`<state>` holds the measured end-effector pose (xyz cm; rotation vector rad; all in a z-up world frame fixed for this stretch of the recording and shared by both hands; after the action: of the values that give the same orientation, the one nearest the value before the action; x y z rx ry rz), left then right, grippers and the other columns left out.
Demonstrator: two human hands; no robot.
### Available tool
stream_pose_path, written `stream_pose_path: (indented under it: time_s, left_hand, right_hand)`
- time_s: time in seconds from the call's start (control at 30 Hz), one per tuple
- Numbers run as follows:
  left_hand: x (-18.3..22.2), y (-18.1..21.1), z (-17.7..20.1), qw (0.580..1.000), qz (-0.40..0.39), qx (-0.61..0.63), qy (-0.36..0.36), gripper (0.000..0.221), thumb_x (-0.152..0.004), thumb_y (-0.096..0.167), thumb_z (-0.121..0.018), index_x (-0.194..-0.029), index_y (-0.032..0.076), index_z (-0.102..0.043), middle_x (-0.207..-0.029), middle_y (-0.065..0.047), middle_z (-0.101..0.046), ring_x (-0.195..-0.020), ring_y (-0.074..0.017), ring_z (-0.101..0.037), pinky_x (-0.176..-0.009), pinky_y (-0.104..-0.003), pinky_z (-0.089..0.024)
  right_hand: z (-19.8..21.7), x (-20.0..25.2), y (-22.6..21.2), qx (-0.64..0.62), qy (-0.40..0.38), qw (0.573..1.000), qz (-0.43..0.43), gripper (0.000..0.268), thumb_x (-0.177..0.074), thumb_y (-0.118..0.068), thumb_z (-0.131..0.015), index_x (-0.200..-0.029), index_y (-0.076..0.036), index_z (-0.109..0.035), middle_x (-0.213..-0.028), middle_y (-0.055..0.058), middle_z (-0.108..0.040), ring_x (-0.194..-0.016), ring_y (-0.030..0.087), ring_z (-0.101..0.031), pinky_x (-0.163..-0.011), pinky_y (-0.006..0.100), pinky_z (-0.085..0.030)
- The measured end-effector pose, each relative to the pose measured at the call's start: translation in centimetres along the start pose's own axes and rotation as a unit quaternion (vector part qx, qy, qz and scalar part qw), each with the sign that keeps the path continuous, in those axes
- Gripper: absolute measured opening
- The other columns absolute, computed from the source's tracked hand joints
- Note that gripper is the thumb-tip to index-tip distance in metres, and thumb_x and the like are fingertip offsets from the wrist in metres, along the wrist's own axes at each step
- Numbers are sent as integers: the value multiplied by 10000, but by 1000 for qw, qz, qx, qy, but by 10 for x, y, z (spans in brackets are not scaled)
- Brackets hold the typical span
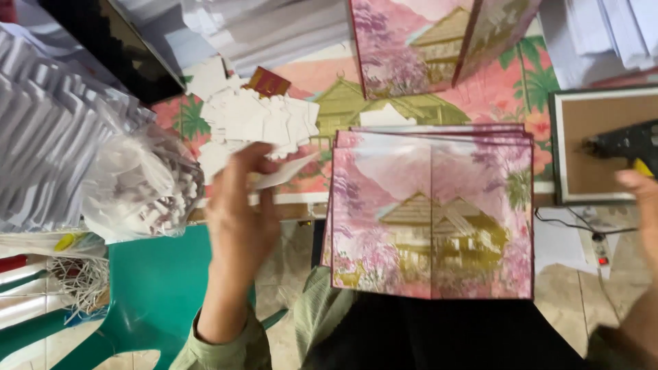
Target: Applying hot glue to decorative cards and attaching small paper cutouts to them in a repetitive assembly process.
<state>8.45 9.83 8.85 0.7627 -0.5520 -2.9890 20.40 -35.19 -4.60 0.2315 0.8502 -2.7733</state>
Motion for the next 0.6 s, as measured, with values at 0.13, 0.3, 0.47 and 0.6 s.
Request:
stream_pose_path:
  time_s: [0.13,0.3,0.47,0.6]
  left_hand:
    - [3,103,-12,954,-240,97,-152,497,-921,-116,-415,-1400,-22,-323,-860,-91,-481,-757,-268,-445,-706,-415,-365]
    - [-6,131,7,953,-196,220,-73,379,-993,61,-566,-1349,100,-442,-865,16,-535,-782,-162,-555,-811,-308,-444]
    - [7,106,-25,911,-10,407,-66,140,-895,95,-615,-1025,48,-593,-907,-60,-660,-753,-167,-670,-695,-259,-530]
    - [23,94,-58,920,58,383,-66,227,-902,120,-600,-1126,82,-587,-819,-53,-586,-681,-172,-579,-659,-269,-485]
  right_hand:
    - [46,15,-247,-69,-17,948,311,674,-638,-333,-807,-1118,70,-559,-999,191,-643,-906,303,-633,-857,413,-532]
    - [41,24,-273,-113,-9,944,311,140,-818,-61,-617,-936,10,-641,-901,116,-666,-778,234,-642,-749,325,-508]
    - [25,25,-242,-260,-22,956,136,117,-820,34,-579,-903,116,-582,-870,218,-640,-572,193,-677,-530,226,-570]
    - [-7,21,-219,-307,-82,946,70,259,-809,25,-622,-1065,32,-579,-820,125,-618,-499,123,-627,-467,172,-565]
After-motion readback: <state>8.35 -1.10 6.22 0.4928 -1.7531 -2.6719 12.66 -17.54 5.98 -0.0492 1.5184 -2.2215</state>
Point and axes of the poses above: each hand's wrist, its own x-axis away from the middle knuckle, its own z-axis out of the back of the hand, y = z × x, the point moved 6 cm from there along -x, towards the middle knuckle
